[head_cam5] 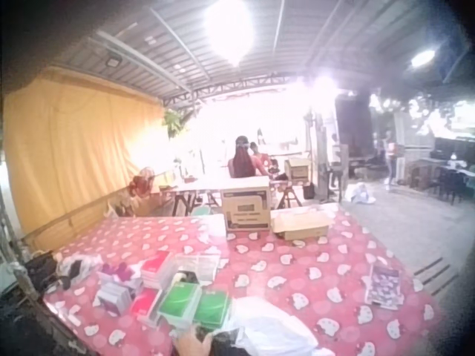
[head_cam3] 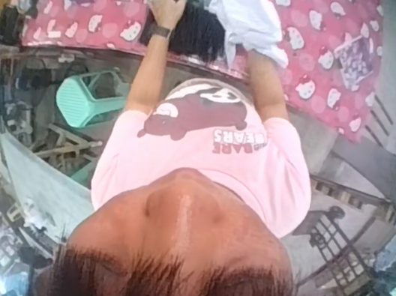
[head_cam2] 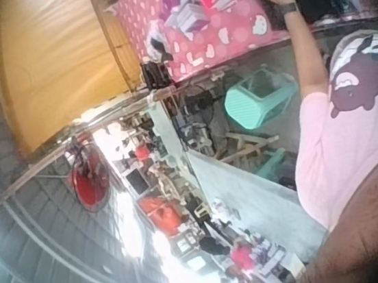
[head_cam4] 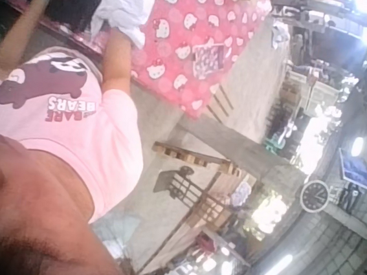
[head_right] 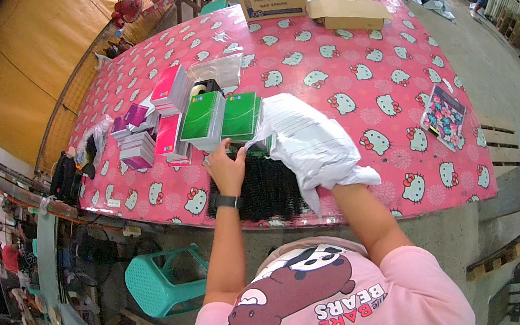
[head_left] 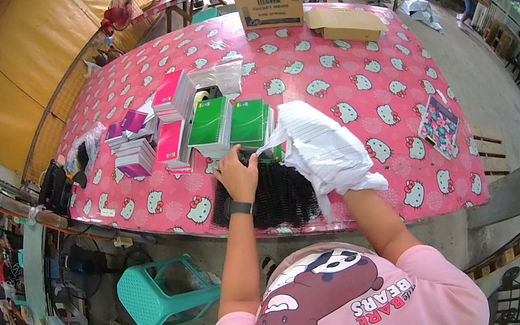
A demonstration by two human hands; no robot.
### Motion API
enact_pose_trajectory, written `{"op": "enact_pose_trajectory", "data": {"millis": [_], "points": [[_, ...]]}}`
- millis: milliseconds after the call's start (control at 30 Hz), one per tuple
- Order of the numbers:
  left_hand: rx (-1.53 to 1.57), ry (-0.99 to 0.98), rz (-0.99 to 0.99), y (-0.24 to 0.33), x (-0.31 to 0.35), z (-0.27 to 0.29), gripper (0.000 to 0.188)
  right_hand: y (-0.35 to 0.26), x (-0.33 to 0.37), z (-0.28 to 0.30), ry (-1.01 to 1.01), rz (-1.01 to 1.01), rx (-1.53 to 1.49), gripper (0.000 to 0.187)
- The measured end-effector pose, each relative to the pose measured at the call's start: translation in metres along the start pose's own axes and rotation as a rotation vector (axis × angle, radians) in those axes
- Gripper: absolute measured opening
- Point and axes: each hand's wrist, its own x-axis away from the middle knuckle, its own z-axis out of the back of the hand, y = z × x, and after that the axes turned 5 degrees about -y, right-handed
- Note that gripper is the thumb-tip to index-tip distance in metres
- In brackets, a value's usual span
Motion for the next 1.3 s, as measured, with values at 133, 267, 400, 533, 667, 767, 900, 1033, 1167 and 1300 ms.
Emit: {"op": "enact_pose_trajectory", "data": {"millis": [133, 267, 400, 533, 667, 767, 900, 1033, 1167, 1300], "points": [[-0.047, -0.044, -0.319, 0.035, 0.037, 0.025, 0.028, -0.01, 0.001, 0.024, 0.108, -0.037, -0.137, 0.032], [0.04, -0.327, -0.583, 0.065, 0.08, -0.007, 0.019, -0.021, 0.01, 0.066, 0.232, -0.062, -0.278, 0.033], [-0.106, -0.33, -0.758, 0.06, 0.099, -0.052, 0.023, -0.031, 0.023, 0.11, 0.335, -0.061, -0.391, 0.033], [-0.238, -0.734, -0.814, 0.059, 0.085, -0.04, 0.029, -0.036, 0.043, 0.143, 0.374, -0.076, -0.447, 0.033], [-0.088, -0.903, -0.903, 0.054, 0.055, 0.011, 0.024, -0.037, 0.064, 0.162, 0.356, -0.123, -0.504, 0.033], [-0.121, -0.996, -0.844, 0.049, 0.054, 0.034, 0.025, -0.037, 0.078, 0.171, 0.281, -0.186, -0.581, 0.034], [-0.104, -0.879, -0.818, 0.034, 0.077, 0.022, 0.023, -0.018, 0.104, 0.143, -0.065, -0.365, -0.762, 0.034], [-0.013, -0.597, -0.848, 0.049, 0.08, -0.011, 0.016, 0.04, 0.111, 0.093, -0.6, -0.356, -0.296, 0.036], [-0.207, -0.58, -0.824, 0.043, 0.084, -0.024, 0.031, 0.002, 0.102, 0.078, -0.733, -0.137, 0.499, 0.043], [-0.266, -0.637, -0.832, 0.045, 0.085, -0.022, 0.039, 0.025, 0.106, 0.092, -0.721, 0.004, 0.531, 0.04]]}}
